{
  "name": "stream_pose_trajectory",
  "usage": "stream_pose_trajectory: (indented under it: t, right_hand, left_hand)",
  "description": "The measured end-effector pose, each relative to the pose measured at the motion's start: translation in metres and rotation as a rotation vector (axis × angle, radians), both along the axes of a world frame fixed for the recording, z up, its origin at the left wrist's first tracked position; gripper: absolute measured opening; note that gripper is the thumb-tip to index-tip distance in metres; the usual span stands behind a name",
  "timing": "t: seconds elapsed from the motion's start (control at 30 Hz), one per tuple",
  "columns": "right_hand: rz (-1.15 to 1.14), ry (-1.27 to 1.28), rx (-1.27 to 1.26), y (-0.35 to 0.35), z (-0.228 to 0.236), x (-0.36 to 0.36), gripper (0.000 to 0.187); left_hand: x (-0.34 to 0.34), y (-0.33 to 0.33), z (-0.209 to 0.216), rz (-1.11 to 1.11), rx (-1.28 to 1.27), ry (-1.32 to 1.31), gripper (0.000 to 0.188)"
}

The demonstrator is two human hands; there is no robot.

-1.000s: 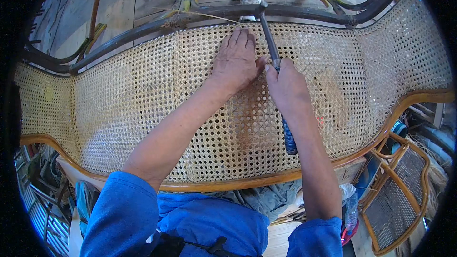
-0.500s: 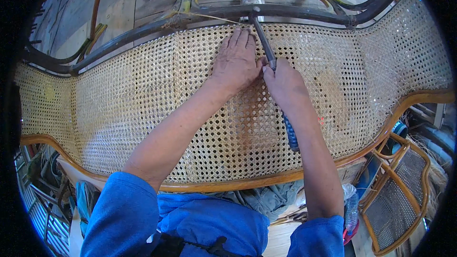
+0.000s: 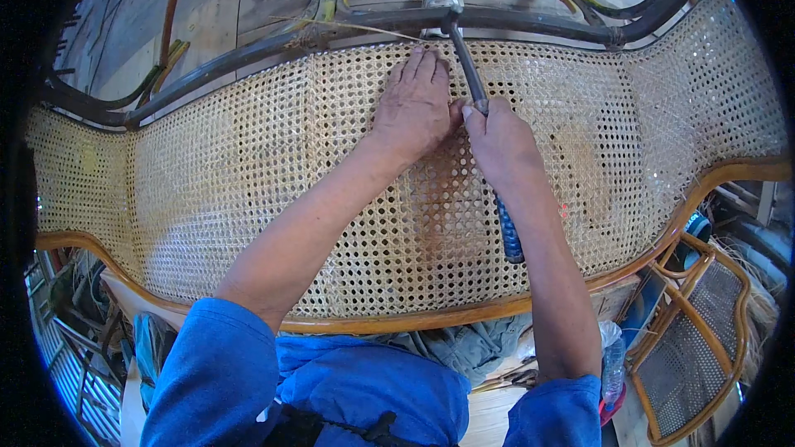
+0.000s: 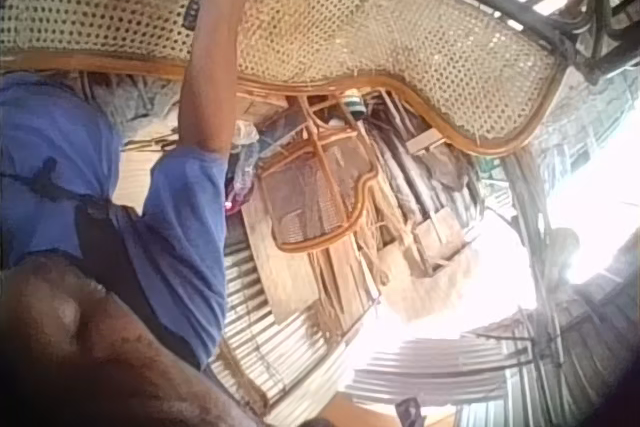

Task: The person weaves thin cane strips into the frame of a rattan chair seat using a hammer. They repeatedly insert the cane into the frame slots and tap it down to secure the weave, working methodically along the edge of the chair.

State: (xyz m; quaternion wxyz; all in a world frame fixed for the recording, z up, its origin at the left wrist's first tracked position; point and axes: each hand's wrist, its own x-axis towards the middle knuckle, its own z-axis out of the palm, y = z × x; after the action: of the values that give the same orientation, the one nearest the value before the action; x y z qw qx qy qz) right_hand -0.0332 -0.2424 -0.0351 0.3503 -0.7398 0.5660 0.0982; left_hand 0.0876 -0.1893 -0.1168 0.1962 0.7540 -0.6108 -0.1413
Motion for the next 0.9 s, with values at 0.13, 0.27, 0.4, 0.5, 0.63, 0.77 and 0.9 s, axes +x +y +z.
stream_pose_trajectory:
  t: [0.13, 0.27, 0.4, 0.5, 0.63, 0.77, 0.9]
  right_hand:
    - [0.020, -0.015, -0.004, 0.004, 0.004, 0.000, 0.038]
    - [0.044, 0.060, 0.042, -0.002, -0.001, -0.003, 0.037]
    - [0.073, 0.043, -0.023, 0.001, -0.011, -0.008, 0.037]
    - [0.035, 0.006, 0.005, 0.003, -0.001, -0.005, 0.037]
    - [0.000, -0.045, -0.013, 0.006, 0.016, 0.006, 0.037]
    - [0.119, 0.042, -0.005, 0.004, -0.005, 0.002, 0.037]
    - [0.026, -0.031, 0.036, 0.009, 0.002, 0.006, 0.038]
  left_hand:
    - [-0.002, 0.002, -0.002, 0.017, -0.042, 0.017, 0.062]
    - [0.005, 0.001, 0.001, 0.001, -0.018, 0.021, 0.062]
    - [0.012, 0.003, 0.011, 0.006, 0.062, 0.047, 0.064]
    - [0.011, 0.005, 0.005, 0.027, 0.028, -0.043, 0.064]
    - [0.008, 0.008, -0.003, 0.032, -0.041, -0.040, 0.064]
    - [0.007, 0.006, -0.004, 0.036, -0.054, -0.049, 0.063]
    - [0.011, 0.006, -0.003, 0.021, -0.036, -0.070, 0.061]
